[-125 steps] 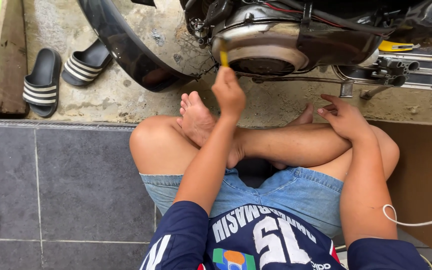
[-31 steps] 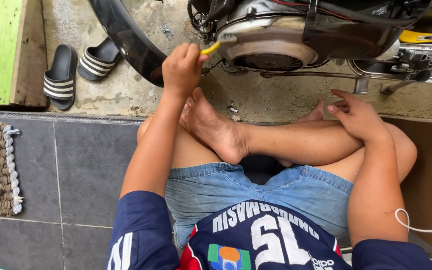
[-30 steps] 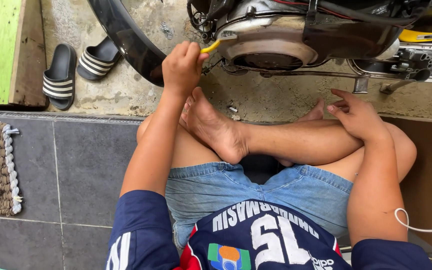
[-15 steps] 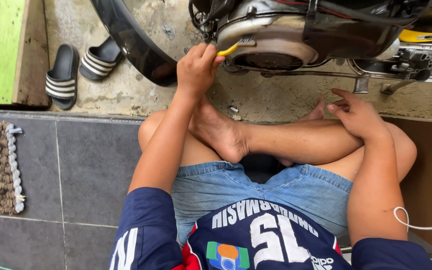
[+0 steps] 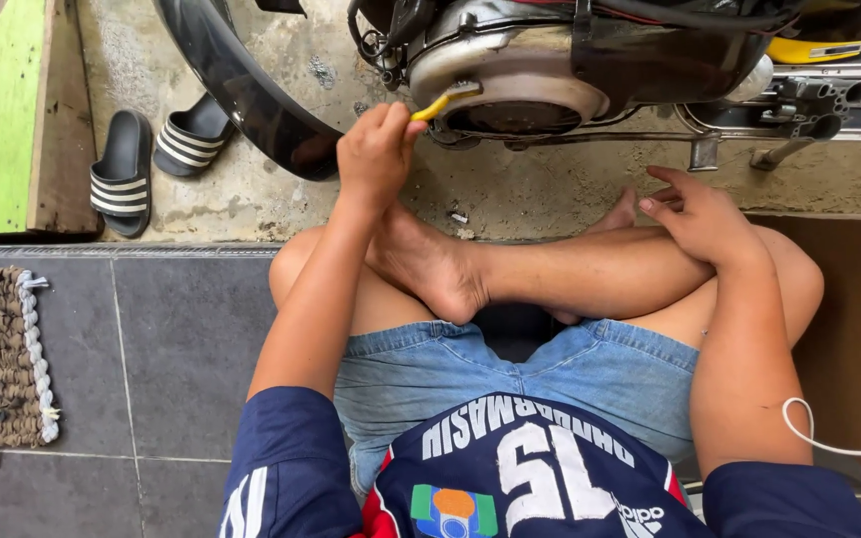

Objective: Cleaning the metal casing of a motorcycle engine using a small brush

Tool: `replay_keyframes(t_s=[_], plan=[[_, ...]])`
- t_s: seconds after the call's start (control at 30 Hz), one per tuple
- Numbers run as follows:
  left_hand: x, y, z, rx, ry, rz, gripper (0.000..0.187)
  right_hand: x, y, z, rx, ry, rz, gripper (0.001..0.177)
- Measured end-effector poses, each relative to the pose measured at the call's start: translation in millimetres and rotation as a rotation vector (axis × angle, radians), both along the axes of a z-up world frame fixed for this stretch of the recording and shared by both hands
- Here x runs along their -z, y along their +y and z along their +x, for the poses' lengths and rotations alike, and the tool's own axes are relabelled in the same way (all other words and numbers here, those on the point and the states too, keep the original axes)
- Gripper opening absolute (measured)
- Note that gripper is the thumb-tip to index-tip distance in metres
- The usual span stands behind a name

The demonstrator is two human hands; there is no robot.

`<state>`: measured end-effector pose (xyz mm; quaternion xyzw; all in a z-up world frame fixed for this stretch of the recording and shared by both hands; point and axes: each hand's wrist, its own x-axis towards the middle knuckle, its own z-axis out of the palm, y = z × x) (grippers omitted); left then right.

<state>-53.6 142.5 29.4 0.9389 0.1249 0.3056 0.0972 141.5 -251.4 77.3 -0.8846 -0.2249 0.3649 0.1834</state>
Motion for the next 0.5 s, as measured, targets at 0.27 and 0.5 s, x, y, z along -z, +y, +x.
replay_keyframes(t_s=[0.27,0.5], plan=[[-7.6,-0.6,0.3,0.0,0.009,0.014,0.045,-2.7,2.1,-0.4,-0.001,0.016,0.021,0.063],[-24.0,-28.6,21.5,0.034,-0.013,0.003,0.041,-2.9,1.0,-0.4,0.009,0.012,0.048,0.061]])
